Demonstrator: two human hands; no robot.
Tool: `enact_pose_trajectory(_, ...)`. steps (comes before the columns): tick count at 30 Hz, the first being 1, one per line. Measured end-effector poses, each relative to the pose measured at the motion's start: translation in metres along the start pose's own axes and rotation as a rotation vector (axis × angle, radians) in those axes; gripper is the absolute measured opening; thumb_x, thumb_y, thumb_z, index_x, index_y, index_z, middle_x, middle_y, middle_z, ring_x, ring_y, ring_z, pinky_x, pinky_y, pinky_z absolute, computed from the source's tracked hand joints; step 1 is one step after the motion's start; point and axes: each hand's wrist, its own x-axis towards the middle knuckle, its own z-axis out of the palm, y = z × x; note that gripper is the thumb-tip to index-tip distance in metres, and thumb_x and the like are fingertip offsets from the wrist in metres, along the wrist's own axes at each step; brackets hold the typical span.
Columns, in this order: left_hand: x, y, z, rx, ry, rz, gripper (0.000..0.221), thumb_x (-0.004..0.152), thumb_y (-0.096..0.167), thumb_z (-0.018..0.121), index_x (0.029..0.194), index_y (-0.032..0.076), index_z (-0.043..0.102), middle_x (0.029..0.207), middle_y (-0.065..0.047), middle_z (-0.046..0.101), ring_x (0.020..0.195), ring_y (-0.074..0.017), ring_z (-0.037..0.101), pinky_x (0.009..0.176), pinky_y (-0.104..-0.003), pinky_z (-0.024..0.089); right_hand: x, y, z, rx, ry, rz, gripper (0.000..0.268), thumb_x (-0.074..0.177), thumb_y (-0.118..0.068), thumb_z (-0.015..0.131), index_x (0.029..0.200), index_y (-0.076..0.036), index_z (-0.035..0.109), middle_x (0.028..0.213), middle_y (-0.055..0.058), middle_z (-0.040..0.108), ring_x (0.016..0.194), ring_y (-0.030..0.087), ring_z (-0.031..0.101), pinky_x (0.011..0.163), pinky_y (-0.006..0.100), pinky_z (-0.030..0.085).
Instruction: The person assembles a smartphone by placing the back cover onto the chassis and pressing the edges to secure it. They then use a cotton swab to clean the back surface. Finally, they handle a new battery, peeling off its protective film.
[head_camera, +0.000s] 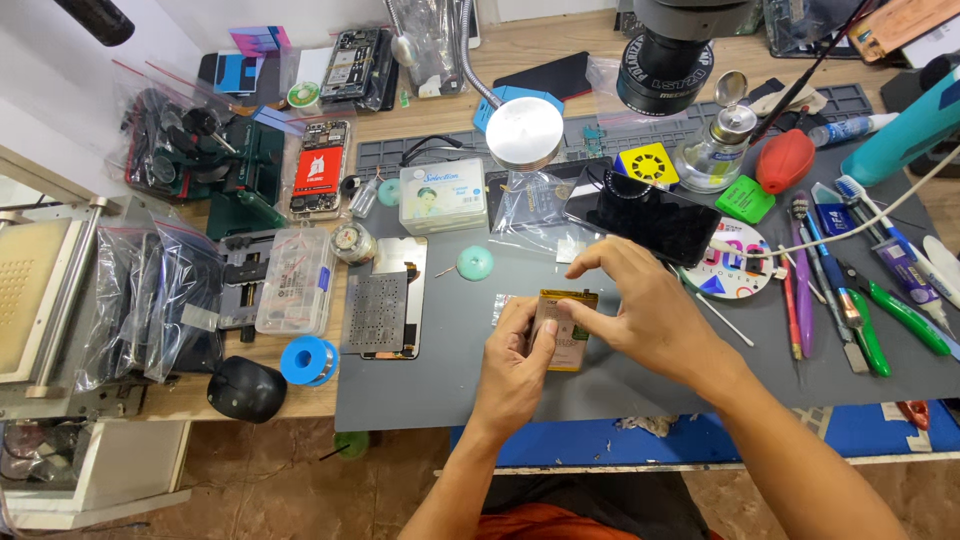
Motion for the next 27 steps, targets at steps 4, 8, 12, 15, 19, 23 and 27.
enact_pose_trajectory(4, 0.001, -0.001, 0.001, -0.005, 0.0, 0.004, 0.027, 0.109, 0.014, 0.057, 0.13, 0.003, 0.069, 0.113, -0.007, 0.061, 0.108, -0.0084, 0.058, 0.101, -0.033, 0.05, 0.003, -0.001, 0.009, -0.124, 0.026, -0.125, 0.025, 0.085, -0.02, 0.084, 0.106, -0.015, 0.072, 0.097, -0.001, 0.075, 0.104, 0.021, 0.073, 0.115, 0.043, 0.045)
enact_pose_trajectory(8, 0.001, -0.003, 0.001, -0.009, 0.011, -0.003, 0.028, 0.108, 0.014, 0.057, 0.131, 0.002, 0.069, 0.115, -0.007, 0.062, 0.109, -0.0096, 0.059, 0.102, -0.034, 0.051, 0.001, 0.006, 0.017, -0.24, 0.047, -0.198, 0.016, 0.084, -0.019, 0.085, 0.092, -0.015, 0.071, 0.095, -0.005, 0.074, 0.099, 0.018, 0.072, 0.117, 0.041, 0.046)
enact_pose_trajectory(12, 0.0, 0.002, 0.001, -0.001, 0.021, 0.009, 0.028, 0.108, 0.012, 0.057, 0.131, 0.002, 0.069, 0.113, -0.007, 0.062, 0.109, -0.0089, 0.058, 0.102, -0.033, 0.05, 0.0, 0.005, 0.018, -0.307, 0.033, -0.199, 0.015, 0.085, -0.019, 0.083, 0.091, -0.016, 0.07, 0.096, -0.006, 0.073, 0.098, 0.017, 0.072, 0.115, 0.04, 0.048)
enact_pose_trajectory(15, 0.0, 0.012, 0.004, 0.086, 0.022, 0.026, 0.027, 0.107, 0.017, 0.053, 0.127, 0.007, 0.068, 0.111, -0.004, 0.058, 0.101, -0.0141, 0.055, 0.09, -0.028, 0.047, 0.006, -0.015, 0.002, -0.186, -0.051, -0.186, 0.012, 0.097, -0.016, 0.073, 0.098, -0.008, 0.064, 0.099, 0.006, 0.067, 0.092, 0.029, 0.061, 0.097, 0.044, 0.05)
enact_pose_trajectory(19, -0.002, 0.017, 0.004, 0.074, 0.021, 0.004, 0.024, 0.107, 0.016, 0.053, 0.123, 0.008, 0.069, 0.106, -0.002, 0.054, 0.086, -0.0111, 0.048, 0.076, -0.026, 0.043, 0.01, -0.022, -0.001, -0.069, -0.105, -0.087, 0.012, 0.094, -0.018, 0.073, 0.093, -0.011, 0.063, 0.103, 0.001, 0.067, 0.092, 0.022, 0.061, 0.082, 0.038, 0.047)
enact_pose_trajectory(23, -0.002, 0.017, 0.004, 0.023, -0.006, -0.011, 0.028, 0.108, 0.02, 0.053, 0.127, 0.006, 0.067, 0.113, -0.003, 0.065, 0.104, -0.0141, 0.056, 0.091, -0.029, 0.048, 0.008, -0.014, 0.0, -0.073, -0.097, -0.128, 0.014, 0.095, -0.019, 0.074, 0.096, -0.011, 0.063, 0.095, 0.003, 0.068, 0.092, 0.026, 0.061, 0.095, 0.041, 0.047)
enact_pose_trajectory(27, -0.001, 0.003, 0.003, -0.075, -0.005, -0.027, 0.037, 0.105, 0.013, 0.053, 0.14, 0.001, 0.062, 0.132, -0.01, 0.068, 0.12, -0.0159, 0.062, 0.105, -0.031, 0.052, 0.007, -0.008, 0.004, -0.173, -0.049, -0.28, 0.009, 0.1, -0.015, 0.069, 0.101, -0.008, 0.064, 0.099, 0.004, 0.07, 0.095, 0.026, 0.066, 0.113, 0.047, 0.051)
